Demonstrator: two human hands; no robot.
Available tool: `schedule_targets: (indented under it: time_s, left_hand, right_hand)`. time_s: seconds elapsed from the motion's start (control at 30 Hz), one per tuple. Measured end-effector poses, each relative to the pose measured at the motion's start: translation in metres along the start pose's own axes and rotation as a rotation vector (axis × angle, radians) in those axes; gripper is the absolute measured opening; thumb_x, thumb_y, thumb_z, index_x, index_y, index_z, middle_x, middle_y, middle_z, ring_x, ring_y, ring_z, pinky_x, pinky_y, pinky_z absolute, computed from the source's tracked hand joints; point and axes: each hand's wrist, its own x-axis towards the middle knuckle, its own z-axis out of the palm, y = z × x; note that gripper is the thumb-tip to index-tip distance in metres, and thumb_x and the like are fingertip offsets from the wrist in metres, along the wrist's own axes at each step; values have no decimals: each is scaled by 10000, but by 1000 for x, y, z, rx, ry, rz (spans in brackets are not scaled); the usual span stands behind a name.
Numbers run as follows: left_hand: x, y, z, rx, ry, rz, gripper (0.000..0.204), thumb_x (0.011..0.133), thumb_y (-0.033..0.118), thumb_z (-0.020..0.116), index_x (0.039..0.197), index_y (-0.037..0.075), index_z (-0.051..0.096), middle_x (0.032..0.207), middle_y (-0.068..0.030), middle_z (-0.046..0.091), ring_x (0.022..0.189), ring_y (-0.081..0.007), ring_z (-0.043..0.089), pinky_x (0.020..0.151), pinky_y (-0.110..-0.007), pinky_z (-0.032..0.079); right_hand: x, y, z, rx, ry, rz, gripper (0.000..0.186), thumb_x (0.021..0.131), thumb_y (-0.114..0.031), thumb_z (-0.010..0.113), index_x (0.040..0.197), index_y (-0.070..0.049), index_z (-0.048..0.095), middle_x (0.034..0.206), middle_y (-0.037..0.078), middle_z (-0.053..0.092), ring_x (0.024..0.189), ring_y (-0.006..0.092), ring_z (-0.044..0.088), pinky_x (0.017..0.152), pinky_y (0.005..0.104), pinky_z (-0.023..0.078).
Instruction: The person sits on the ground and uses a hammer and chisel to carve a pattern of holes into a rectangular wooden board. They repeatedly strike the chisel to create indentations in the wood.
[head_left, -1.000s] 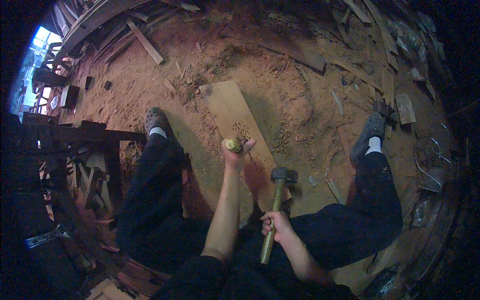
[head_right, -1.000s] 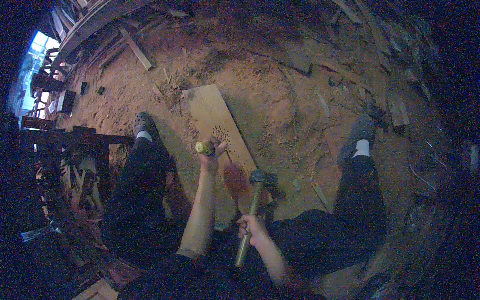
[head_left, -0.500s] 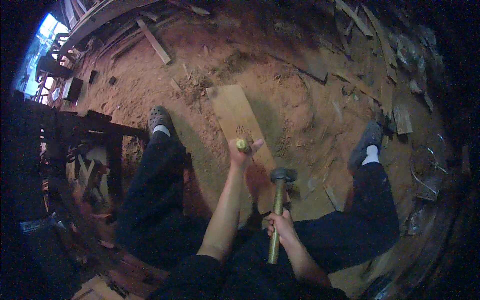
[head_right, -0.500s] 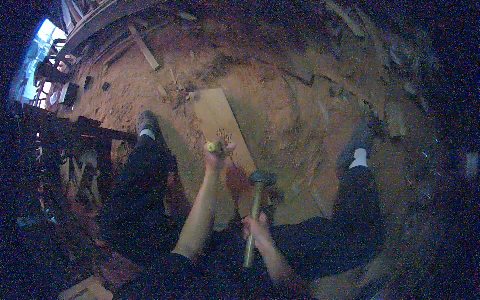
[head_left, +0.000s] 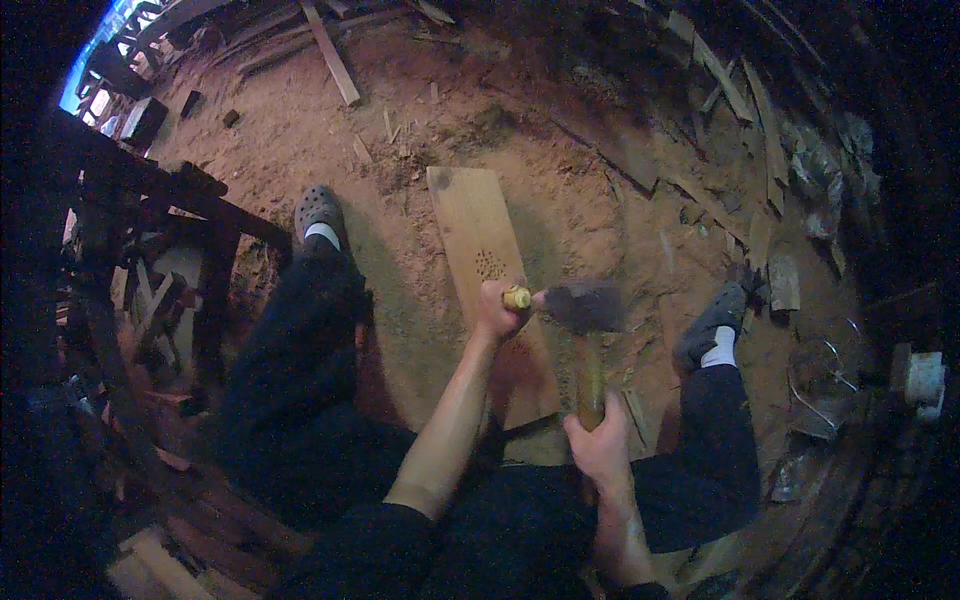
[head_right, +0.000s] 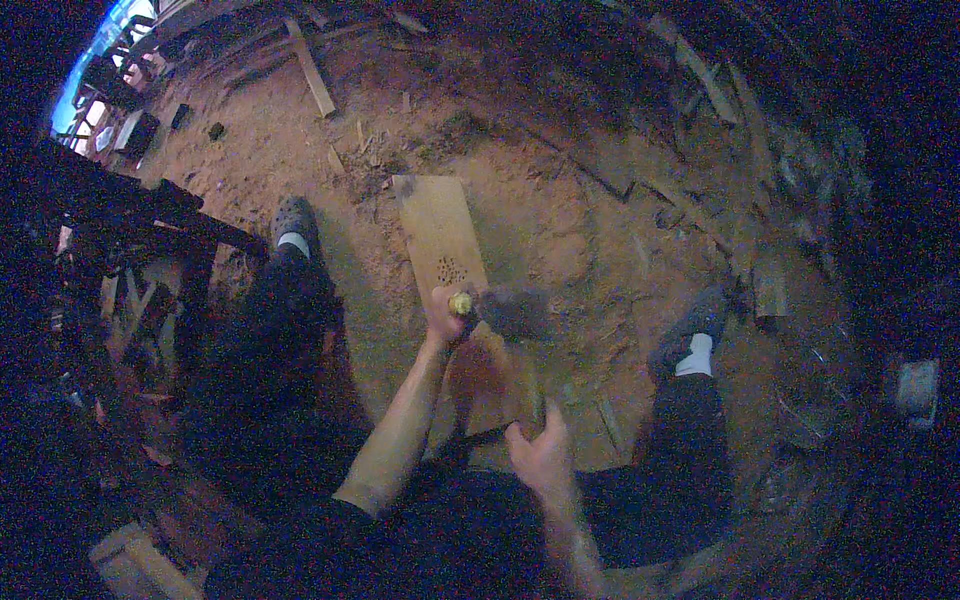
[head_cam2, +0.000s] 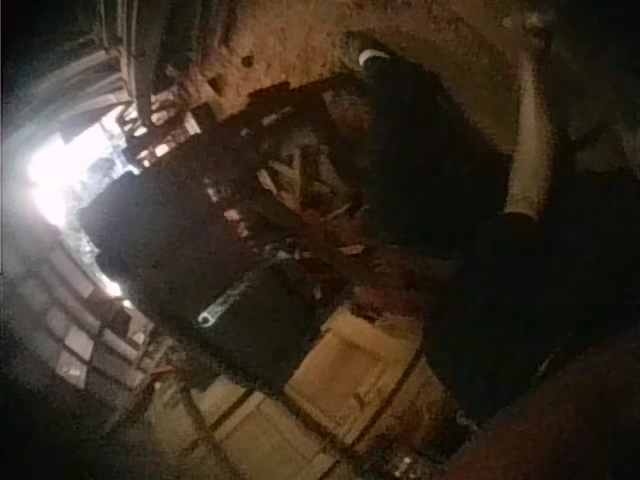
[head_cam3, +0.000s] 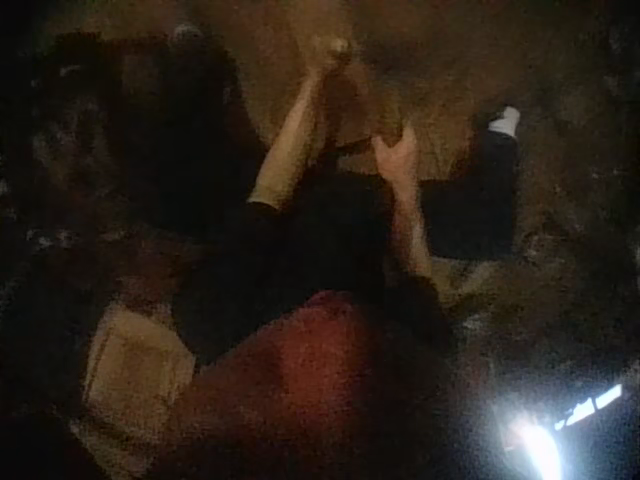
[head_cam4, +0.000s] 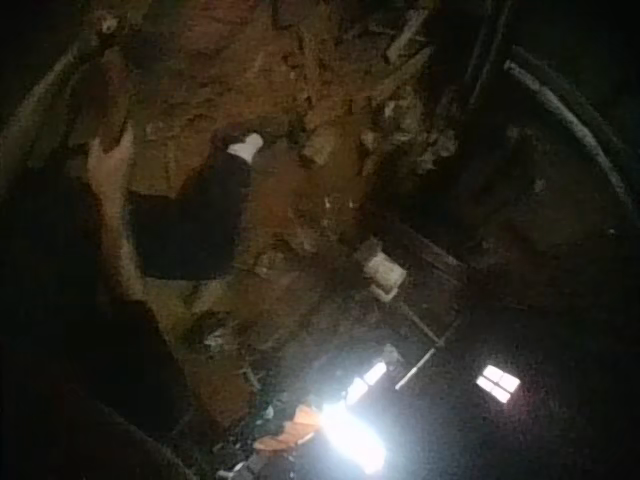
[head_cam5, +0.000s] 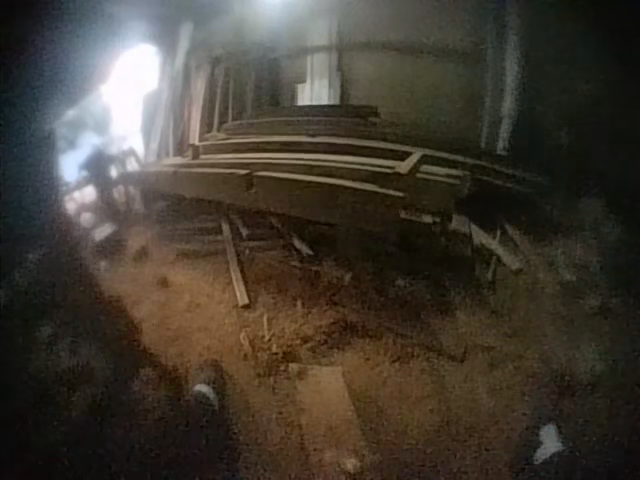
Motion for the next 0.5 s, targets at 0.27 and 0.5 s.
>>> schedule_targets:
  time_s: [0.27, 0.5]
  left_hand:
    - [-4, -10, 5, -131, 83, 8, 176, 606, 164, 628, 591, 52, 493, 504, -109, 468, 446, -212, 479, 455, -307, 375]
    - [-4, -9, 7, -148, 125, 64, 155, 631, 152, 654, 621, 48, 540, 512, -96, 480, 455, -176, 476, 454, -297, 375]
  right_hand:
    - [1, 3, 11, -185, -80, 137, 442, 655, -111, 612, 1039, 58, 474, 962, 197, 560, 903, 297, 549, 778, 357, 429]
    - [3, -3, 5, -181, -27, -31, 467, 648, -107, 634, 1058, 45, 468, 923, 170, 571, 872, 296, 553, 770, 350, 437]
